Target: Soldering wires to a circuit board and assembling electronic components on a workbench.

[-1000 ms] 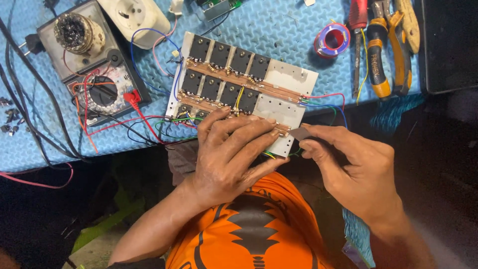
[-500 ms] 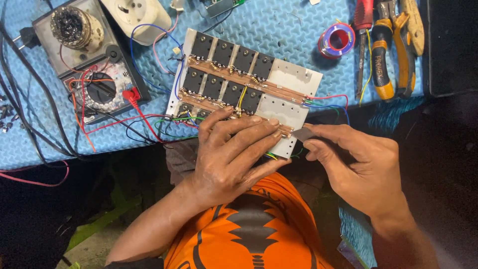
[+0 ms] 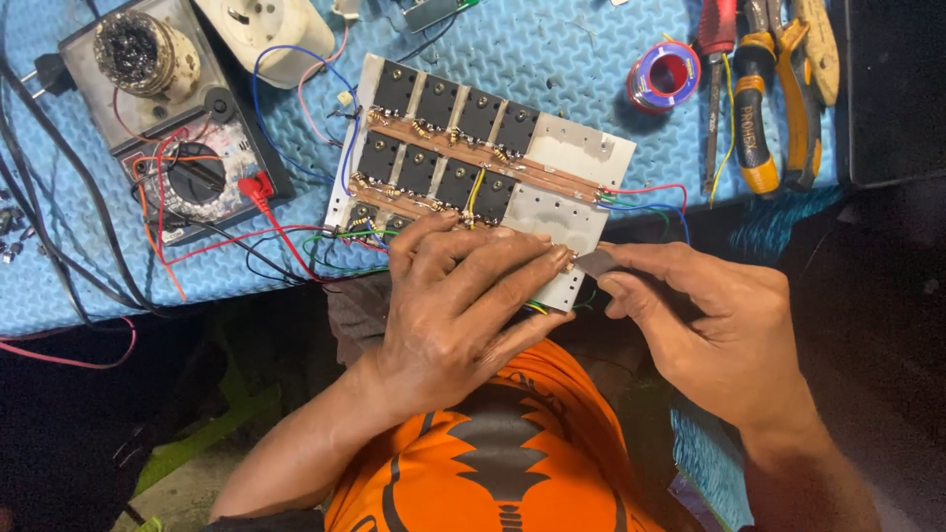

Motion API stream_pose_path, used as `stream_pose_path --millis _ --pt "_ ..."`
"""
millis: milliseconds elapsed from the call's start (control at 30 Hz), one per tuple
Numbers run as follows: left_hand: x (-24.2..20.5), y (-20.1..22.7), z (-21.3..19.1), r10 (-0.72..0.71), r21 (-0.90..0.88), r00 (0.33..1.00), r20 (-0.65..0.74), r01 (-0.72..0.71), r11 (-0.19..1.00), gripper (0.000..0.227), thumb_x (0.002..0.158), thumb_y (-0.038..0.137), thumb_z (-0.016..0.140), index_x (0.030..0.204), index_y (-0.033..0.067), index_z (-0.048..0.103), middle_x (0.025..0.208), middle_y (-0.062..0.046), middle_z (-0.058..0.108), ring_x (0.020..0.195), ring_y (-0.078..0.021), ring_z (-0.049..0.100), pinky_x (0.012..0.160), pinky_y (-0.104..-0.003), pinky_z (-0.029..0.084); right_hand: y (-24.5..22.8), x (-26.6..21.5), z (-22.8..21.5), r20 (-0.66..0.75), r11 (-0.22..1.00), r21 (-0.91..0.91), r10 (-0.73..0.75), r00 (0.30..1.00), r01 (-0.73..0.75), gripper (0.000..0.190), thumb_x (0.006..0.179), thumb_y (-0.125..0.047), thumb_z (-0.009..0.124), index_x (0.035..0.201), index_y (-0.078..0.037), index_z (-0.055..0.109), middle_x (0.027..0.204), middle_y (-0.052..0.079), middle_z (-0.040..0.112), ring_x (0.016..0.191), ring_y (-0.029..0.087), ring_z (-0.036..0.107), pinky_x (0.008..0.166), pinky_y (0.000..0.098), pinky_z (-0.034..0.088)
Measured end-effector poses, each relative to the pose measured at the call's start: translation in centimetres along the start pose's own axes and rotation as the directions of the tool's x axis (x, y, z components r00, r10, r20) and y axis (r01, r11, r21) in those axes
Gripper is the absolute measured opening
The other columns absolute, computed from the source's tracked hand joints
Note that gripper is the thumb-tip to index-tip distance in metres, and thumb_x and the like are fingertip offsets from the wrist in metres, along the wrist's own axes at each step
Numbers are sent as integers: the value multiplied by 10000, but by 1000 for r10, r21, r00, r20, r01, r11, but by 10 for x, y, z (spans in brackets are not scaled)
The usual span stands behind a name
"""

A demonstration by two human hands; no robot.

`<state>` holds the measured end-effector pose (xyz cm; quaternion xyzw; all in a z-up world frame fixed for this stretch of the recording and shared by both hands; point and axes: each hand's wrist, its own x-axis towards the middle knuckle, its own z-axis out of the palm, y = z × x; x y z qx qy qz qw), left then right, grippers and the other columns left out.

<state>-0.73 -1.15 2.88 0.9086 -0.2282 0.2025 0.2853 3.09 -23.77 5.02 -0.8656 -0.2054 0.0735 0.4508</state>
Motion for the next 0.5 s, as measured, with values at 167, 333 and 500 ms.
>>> stream_pose_path --millis 167,333,500 --pt "1 2 -1 -39 -14 998 44 40 999 337 1002 381 767 1235 140 737 1244 -4 717 1080 -224 627 1067 -442 323 2 -1 0 0 999 25 37 999 -37 174 925 -27 728 1093 19 742 850 76 778 647 99 730 661 195 568" --pt "0 2 0 -38 -16 999 35 39 999 333 997 376 777 1226 137 740 1242 -5 714 1080 -228 620 1067 -446 337 2 0 0 -3 1000 24 12 1000 -12 178 922 -20 734 1094 24 738 877 82 783 652 101 733 668 196 567" --pt "1 1 0 -39 -21 999 35 40 999 338 987 377 792 1220 136 742 1232 -5 716 1082 -225 624 1060 -446 343 4 1 -1 12 1000 13 12 1000 -12 198 925 -37 735 1117 6 742 833 62 778 648 89 728 668 194 555"
